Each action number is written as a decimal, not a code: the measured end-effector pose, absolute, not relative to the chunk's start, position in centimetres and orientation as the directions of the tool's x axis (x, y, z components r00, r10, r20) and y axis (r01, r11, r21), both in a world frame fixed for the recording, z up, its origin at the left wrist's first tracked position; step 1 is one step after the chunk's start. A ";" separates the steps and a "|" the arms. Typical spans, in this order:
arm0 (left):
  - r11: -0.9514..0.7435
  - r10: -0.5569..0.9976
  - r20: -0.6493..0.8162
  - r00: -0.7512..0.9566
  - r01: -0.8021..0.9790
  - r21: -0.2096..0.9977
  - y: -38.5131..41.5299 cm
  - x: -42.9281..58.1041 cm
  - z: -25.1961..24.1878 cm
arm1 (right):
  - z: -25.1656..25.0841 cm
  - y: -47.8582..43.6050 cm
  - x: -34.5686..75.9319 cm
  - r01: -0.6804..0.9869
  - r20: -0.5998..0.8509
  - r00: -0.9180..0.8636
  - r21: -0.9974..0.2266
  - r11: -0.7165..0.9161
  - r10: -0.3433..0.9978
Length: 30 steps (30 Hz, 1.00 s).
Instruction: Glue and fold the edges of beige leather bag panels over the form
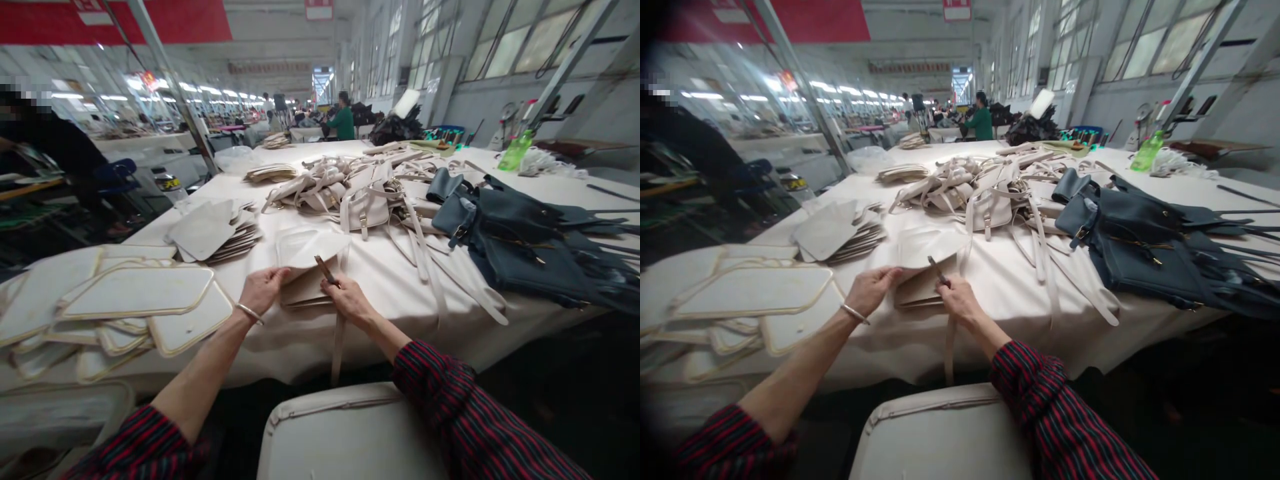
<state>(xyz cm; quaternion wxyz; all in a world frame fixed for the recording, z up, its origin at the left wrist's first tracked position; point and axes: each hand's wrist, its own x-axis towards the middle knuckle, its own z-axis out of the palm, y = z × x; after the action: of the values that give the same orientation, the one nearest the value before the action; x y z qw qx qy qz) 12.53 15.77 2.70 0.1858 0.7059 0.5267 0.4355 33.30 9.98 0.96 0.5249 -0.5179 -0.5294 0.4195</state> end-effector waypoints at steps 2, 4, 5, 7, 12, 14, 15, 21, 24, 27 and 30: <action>-0.323 0.878 0.460 -0.132 0.546 0.773 16.0 11.8 3.9 | 0.2 11.2 33.0 0.071 0.056 0.096 -0.996 0.050 0.994; -0.310 0.848 0.473 -0.240 0.499 0.809 14.6 11.6 5.2 | 0.1 11.6 33.3 0.026 -0.014 0.098 -1.000 -0.016 0.995; -0.314 0.849 0.466 -0.248 0.471 0.824 13.5 11.8 5.8 | 0.2 11.4 33.8 -0.007 -0.048 0.093 -0.999 -0.047 0.995; -0.322 0.879 0.428 -0.209 0.402 0.857 10.6 12.7 6.5 | 0.9 10.3 35.2 -0.099 -0.103 0.072 -0.990 -0.096 0.992; -0.115 0.978 0.109 -0.177 -0.020 0.993 2.6 14.5 5.7 | 2.5 2.8 39.5 -0.217 -0.281 -0.135 -0.927 -0.305 0.950; 0.121 0.978 -0.138 -0.155 -0.111 0.986 -0.2 13.9 4.4 | 2.5 -1.6 40.8 -0.236 -0.328 -0.145 -0.905 -0.355 0.933; 0.249 0.957 -0.260 -0.129 -0.094 0.964 -1.6 13.3 3.5 | 2.4 -3.9 41.3 -0.249 -0.337 -0.101 -0.903 -0.352 0.936; 0.493 0.842 -0.539 0.018 0.382 0.782 -8.0 9.2 -0.9 | 0.4 -13.6 42.5 -0.042 -0.410 0.093 -0.912 -0.408 0.907; 0.504 0.833 -0.552 -0.036 0.462 0.730 -8.8 8.7 -1.3 | -0.5 -14.9 41.9 0.106 -0.325 0.242 -0.928 -0.358 0.914; 0.468 0.863 -0.500 -0.077 0.495 0.732 -8.1 8.9 -1.1 | -1.2 -14.3 41.3 0.226 -0.240 0.332 -0.919 -0.324 0.912; 0.422 0.891 -0.436 -0.128 0.587 0.691 -7.0 9.2 -0.9 | -1.5 -12.9 41.0 0.324 -0.201 0.352 -0.890 -0.320 0.914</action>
<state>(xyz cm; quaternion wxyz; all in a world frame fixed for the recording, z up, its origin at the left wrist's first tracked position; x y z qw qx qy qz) 9.25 -6.98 -0.85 0.4234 0.5066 0.7293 0.1794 41.00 -12.94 -1.49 0.3947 -0.7214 -0.4291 0.3737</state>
